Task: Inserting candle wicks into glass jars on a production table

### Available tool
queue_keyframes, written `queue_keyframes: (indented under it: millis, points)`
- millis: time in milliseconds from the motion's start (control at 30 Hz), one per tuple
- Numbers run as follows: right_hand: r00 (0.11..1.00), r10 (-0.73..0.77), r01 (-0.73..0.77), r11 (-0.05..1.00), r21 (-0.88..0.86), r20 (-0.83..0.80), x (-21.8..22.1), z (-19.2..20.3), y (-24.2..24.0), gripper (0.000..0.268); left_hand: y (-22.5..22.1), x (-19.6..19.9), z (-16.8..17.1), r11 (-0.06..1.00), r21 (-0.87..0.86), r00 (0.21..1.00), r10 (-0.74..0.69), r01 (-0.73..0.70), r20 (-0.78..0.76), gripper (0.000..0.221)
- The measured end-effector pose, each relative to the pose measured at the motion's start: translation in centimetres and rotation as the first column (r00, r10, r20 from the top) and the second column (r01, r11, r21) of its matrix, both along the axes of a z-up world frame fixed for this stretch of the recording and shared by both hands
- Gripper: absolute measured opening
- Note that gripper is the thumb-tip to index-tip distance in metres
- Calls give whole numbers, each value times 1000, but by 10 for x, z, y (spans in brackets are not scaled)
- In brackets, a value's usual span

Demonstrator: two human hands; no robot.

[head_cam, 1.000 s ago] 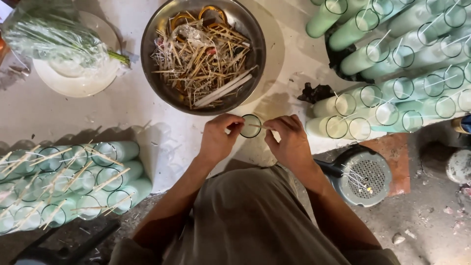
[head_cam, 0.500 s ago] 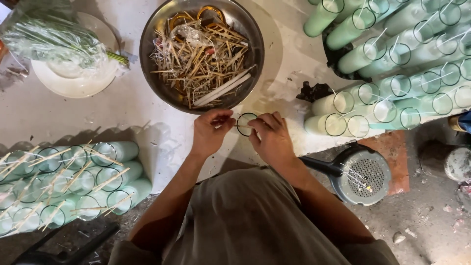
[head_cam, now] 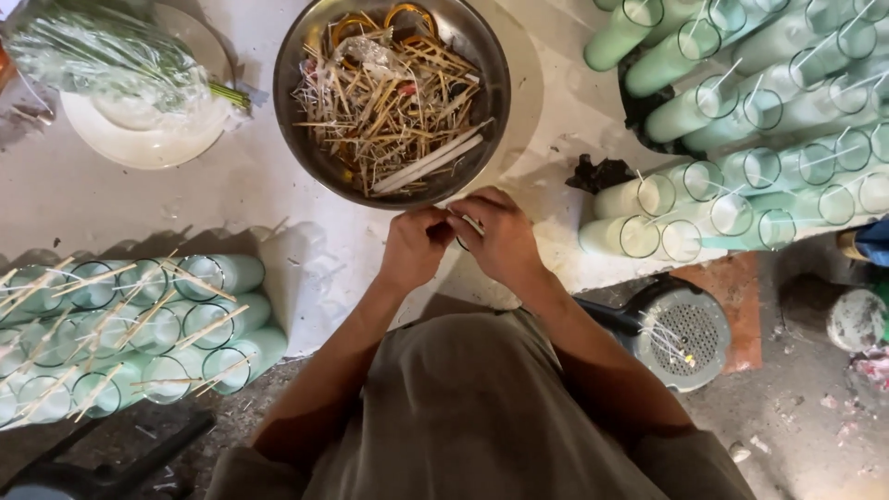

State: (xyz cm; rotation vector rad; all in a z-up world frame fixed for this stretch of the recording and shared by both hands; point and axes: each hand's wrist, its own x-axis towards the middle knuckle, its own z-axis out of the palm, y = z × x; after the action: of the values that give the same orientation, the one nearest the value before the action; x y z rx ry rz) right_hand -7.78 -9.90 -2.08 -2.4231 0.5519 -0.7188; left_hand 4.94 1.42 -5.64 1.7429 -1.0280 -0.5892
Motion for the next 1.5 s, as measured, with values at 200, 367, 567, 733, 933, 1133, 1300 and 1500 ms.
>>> queue_keyframes:
  millis: [200, 367, 567, 733, 933, 1133, 1300, 1500]
  points:
    - [997, 67, -58, 975, 215, -36, -25, 26, -9, 8, 0, -1, 23, 999, -42, 998, 6, -8, -69, 9]
    - [994, 90, -75, 978, 197, -65, -34, 36, -6, 11, -1, -4, 15, 999, -41, 998, 8, -10, -61, 7]
    - [1000, 25, -26, 993, 111, 14, -35, 42, 1, 20, 3, -2, 9, 994, -40, 994, 105, -106, -40, 26]
    - [975, 38, -35, 999, 14, -221, -37, -4, 3, 93, 37, -6, 12, 965, -38, 958, 253, -260, -139, 30]
    - [952, 175, -195, 979, -55, -250, 14, 3, 38, 96, 136, -15, -16, 916, 81, 905, 400, -392, -146, 21]
    - [894, 395, -387, 919, 82, -212, 125, -26, 114, 105, 210, -34, -38, 830, 251, 822, 544, -498, -169, 19]
    - [917, 381, -390, 918, -70, -116, 182, -54, 153, 111, 235, -38, -36, 821, 281, 814, 553, -497, -177, 19]
    - [892, 427, -416, 903, 105, -148, 179, -34, 152, 110, 249, -40, -44, 791, 322, 798, 584, -520, -146, 24]
